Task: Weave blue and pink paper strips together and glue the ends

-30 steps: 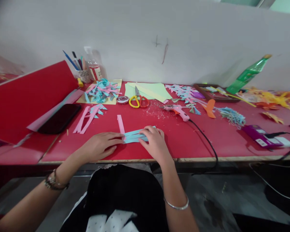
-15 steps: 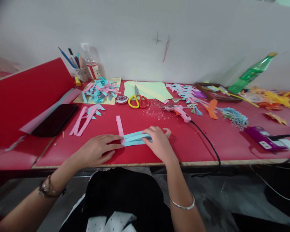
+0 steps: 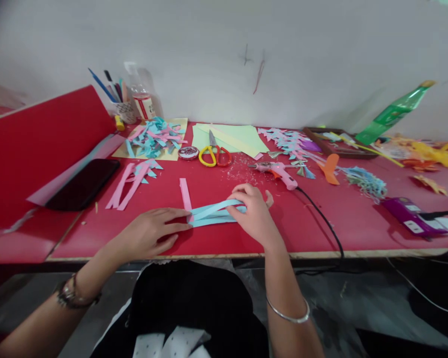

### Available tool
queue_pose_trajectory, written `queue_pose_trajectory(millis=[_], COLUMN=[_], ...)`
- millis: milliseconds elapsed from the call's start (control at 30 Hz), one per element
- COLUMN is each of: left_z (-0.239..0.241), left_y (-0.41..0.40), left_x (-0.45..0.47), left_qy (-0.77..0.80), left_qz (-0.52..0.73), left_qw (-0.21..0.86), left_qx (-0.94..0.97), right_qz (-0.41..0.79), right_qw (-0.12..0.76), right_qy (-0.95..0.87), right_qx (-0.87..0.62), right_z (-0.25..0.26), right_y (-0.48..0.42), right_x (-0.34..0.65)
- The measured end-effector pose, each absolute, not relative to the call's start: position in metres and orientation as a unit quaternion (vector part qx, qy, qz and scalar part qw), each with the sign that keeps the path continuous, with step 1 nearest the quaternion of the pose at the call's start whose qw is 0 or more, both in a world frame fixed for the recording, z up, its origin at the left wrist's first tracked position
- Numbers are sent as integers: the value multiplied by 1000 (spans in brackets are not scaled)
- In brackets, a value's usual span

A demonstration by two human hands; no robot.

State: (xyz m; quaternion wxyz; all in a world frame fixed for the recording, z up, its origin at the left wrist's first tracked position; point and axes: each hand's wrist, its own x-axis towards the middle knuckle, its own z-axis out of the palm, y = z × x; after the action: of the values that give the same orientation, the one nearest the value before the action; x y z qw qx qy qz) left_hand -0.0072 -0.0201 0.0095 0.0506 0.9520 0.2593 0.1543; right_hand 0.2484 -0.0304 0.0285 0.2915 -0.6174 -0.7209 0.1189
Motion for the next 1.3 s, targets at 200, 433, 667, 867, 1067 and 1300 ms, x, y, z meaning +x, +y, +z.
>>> queue_pose_trajectory(millis=[200, 433, 667, 867, 1067, 1300], left_z=[9, 8, 6, 9, 5, 3], left_y=[-20, -23, -21, -21, -22, -22], left_x=[-7, -3, 21, 29, 29, 30], left_qy=[266, 339, 422, 449, 450, 447], left_qz=[148, 167, 193, 176, 186, 197], left_qw=[66, 125, 115, 96, 94, 96], left_qx=[950, 917, 878, 871, 869, 867], right_qz=[175, 224, 184, 128, 112, 97], right_qw=[282, 255, 197, 170, 200, 227], right_qy=[-735, -787, -816, -803, -783, -774], right_qx=[-592, -515, -511, -557, -578, -584], right_z=[26, 20, 16, 12, 9, 2], right_y=[-35, -38, -45, -51, -50, -59], right_x=[226, 198, 207, 222, 226, 228])
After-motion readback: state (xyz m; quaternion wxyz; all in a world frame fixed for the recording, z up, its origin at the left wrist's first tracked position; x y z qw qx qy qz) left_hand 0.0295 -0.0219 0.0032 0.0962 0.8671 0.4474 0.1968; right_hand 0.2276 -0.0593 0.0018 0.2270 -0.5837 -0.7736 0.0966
